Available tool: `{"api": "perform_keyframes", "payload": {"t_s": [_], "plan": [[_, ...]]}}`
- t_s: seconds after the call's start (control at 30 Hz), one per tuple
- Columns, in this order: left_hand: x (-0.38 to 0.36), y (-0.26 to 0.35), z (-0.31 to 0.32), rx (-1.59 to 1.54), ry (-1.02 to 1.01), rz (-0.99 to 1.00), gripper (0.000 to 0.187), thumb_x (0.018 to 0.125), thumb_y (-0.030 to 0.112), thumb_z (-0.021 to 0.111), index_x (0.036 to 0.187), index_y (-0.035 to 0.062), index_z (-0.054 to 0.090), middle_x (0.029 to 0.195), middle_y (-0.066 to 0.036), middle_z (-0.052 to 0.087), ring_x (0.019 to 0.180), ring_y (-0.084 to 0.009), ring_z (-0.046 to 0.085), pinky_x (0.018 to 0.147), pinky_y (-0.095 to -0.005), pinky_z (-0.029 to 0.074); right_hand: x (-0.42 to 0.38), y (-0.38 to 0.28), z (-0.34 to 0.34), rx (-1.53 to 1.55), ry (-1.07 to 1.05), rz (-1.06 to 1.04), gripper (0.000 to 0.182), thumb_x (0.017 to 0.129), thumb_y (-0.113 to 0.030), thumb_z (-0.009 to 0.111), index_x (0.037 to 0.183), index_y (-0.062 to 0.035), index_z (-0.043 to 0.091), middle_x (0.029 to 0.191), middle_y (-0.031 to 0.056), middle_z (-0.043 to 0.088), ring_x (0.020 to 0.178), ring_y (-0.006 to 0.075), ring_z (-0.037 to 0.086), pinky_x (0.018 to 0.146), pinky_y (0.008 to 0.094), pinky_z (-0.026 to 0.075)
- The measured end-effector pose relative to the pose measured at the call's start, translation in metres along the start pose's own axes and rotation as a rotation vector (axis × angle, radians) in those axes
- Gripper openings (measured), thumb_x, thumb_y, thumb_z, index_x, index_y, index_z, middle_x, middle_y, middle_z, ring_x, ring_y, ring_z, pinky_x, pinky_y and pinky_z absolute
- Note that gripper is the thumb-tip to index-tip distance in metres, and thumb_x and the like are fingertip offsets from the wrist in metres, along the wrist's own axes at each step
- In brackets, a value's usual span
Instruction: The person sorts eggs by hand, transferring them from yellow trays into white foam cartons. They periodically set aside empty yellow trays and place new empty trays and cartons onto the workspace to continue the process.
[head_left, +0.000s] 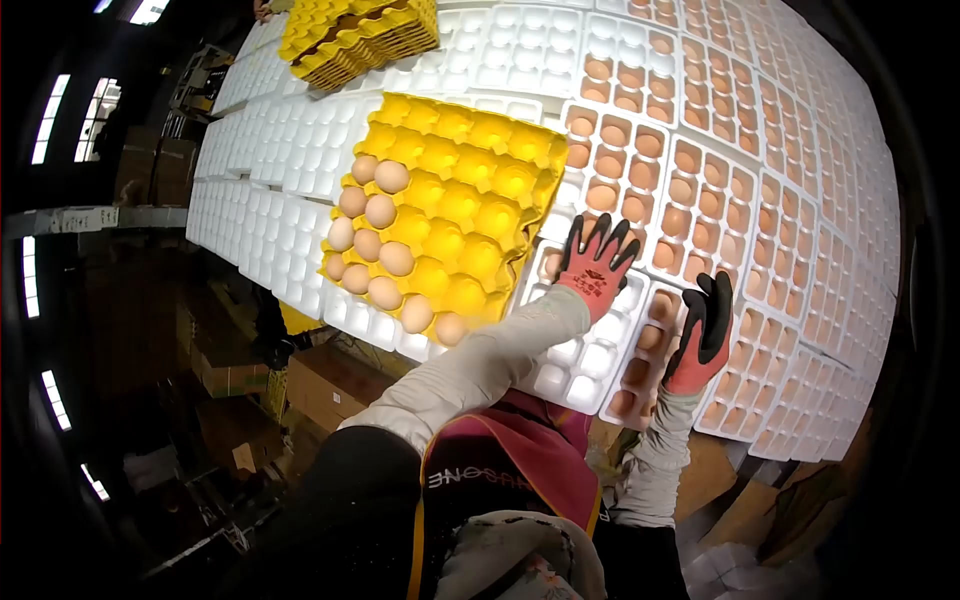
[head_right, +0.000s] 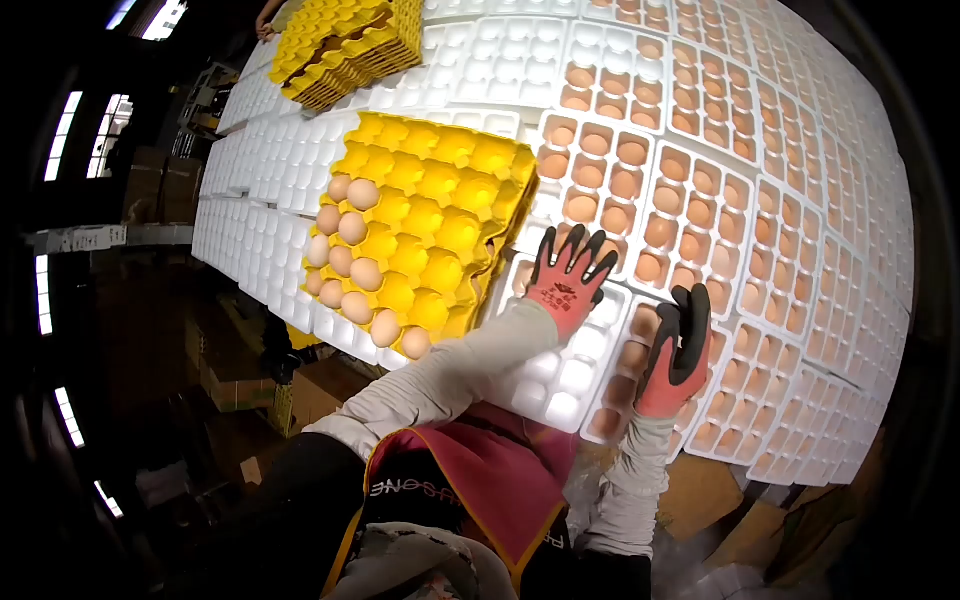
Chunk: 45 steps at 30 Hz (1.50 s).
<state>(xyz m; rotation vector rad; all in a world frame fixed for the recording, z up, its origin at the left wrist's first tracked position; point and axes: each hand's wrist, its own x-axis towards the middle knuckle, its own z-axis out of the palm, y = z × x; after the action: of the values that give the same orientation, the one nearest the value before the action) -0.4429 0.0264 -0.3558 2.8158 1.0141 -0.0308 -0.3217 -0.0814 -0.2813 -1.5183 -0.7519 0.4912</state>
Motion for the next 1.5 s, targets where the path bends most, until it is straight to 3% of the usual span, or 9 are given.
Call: {"api": "perform_keyframes", "payload": {"t_s": [0.23,0.3,0.5,0.7,0.9,1.0,1.17,1.37,1.5], "plan": [[-0.089,-0.198,-0.177,0.029,0.561,-0.613,0.072,0.069,0.035,0.071,0.131,0.0118,0.043,0.117,-0.018,0.048,0.113,-0.0355,0.043,0.093,-0.0451,0.036,0.044,-0.074,0.173,-0.195,-0.452,-0.298,0.039,0.08,-0.007,0.062,0.119,-0.0025,0.056,0.106,0.0129,0.062,0.097,0.0249,0.059,0.086,0.032,0.045],[-0.086,-0.269,-0.167,-0.153,0.005,-0.94,0.075,0.073,0.041,0.068,0.135,0.0118,0.038,0.117,-0.018,0.052,0.107,-0.0339,0.051,0.09,-0.0416,0.041,0.048,-0.072,0.255,-0.493,-0.622,-0.564,0.047,0.075,-0.031,0.067,0.116,-0.0089,0.056,0.098,0.0081,0.063,0.096,0.0277,0.056,0.084,0.0372,0.041],[-0.104,-0.318,-0.182,-0.305,-0.006,-0.402,0.055,0.078,0.038,0.063,0.122,0.0086,0.05,0.097,-0.015,0.064,0.089,-0.03,0.061,0.079,-0.0368,0.047,0.041,-0.083,0.312,-0.655,-0.785,-0.551,0.045,0.074,-0.027,0.067,0.112,-0.0074,0.056,0.089,0.0083,0.064,0.097,0.0247,0.057,0.083,0.0364,0.043],[-0.15,-0.391,-0.156,-2.614,0.531,-0.235,0.03,0.085,0.008,0.046,0.114,0.0015,0.052,0.1,-0.013,0.059,0.1,-0.0302,0.057,0.087,-0.0486,0.048,0.024,-0.098,0.271,0.739,-0.499,0.346,0.04,0.083,-0.013,0.055,0.119,0.0031,0.05,0.109,0.0128,0.058,0.098,0.0213,0.059,0.082,0.0334,0.05],[-0.112,-0.357,-0.179,-0.855,-0.2,0.008,0.044,0.077,0.039,0.065,0.109,0.0098,0.059,0.097,-0.008,0.063,0.084,-0.0201,0.062,0.071,-0.0342,0.049,-0.02,-0.104,0.328,-1.163,-0.828,-0.351,0.041,0.072,-0.018,0.069,0.112,-0.0125,0.061,0.097,0.0106,0.065,0.081,0.0203,0.063,0.075,0.0276,0.049],[-0.098,-0.35,-0.182,-0.076,-0.264,0.309,0.041,0.074,0.029,0.068,0.111,0.0116,0.061,0.102,-0.007,0.064,0.083,-0.0231,0.062,0.069,-0.032,0.049,-0.023,-0.09,0.311,-0.723,-0.729,-0.259,0.056,0.073,-0.02,0.069,0.125,-0.0101,0.052,0.106,0.0099,0.064,0.085,0.0184,0.063,0.078,0.026,0.048],[-0.137,-0.379,-0.191,-1.871,0.014,-0.221,0.032,0.085,0.014,0.056,0.113,0.0012,0.059,0.095,-0.008,0.061,0.065,-0.0087,0.057,0.05,-0.0217,0.046,-0.025,-0.11,0.278,0.708,-0.615,0.48,0.052,0.08,-0.018,0.063,0.127,-0.002,0.048,0.117,0.0146,0.055,0.068,0.0176,0.06,0.063,0.0293,0.05],[-0.168,-0.353,-0.183,-0.307,0.12,-0.051,0.048,0.072,0.046,0.067,0.103,0.0103,0.064,0.124,-0.012,0.048,0.084,-0.0246,0.063,0.071,-0.0333,0.051,-0.042,-0.141,0.347,-1.55,-1.053,-0.244,0.039,0.068,-0.028,0.071,0.1,-0.0072,0.066,0.115,0.015,0.052,0.087,0.0296,0.061,0.072,0.0377,0.05],[-0.167,-0.317,-0.168,-0.153,-0.085,-0.278,0.048,0.059,0.047,0.075,0.088,0.0096,0.067,0.122,-0.01,0.048,0.084,-0.0279,0.062,0.072,-0.037,0.049,-0.049,-0.131,0.325,-1.281,-1.01,-0.312,0.04,0.065,-0.031,0.073,0.096,-0.0064,0.066,0.116,0.014,0.052,0.088,0.0296,0.061,0.073,0.0383,0.05]]}}
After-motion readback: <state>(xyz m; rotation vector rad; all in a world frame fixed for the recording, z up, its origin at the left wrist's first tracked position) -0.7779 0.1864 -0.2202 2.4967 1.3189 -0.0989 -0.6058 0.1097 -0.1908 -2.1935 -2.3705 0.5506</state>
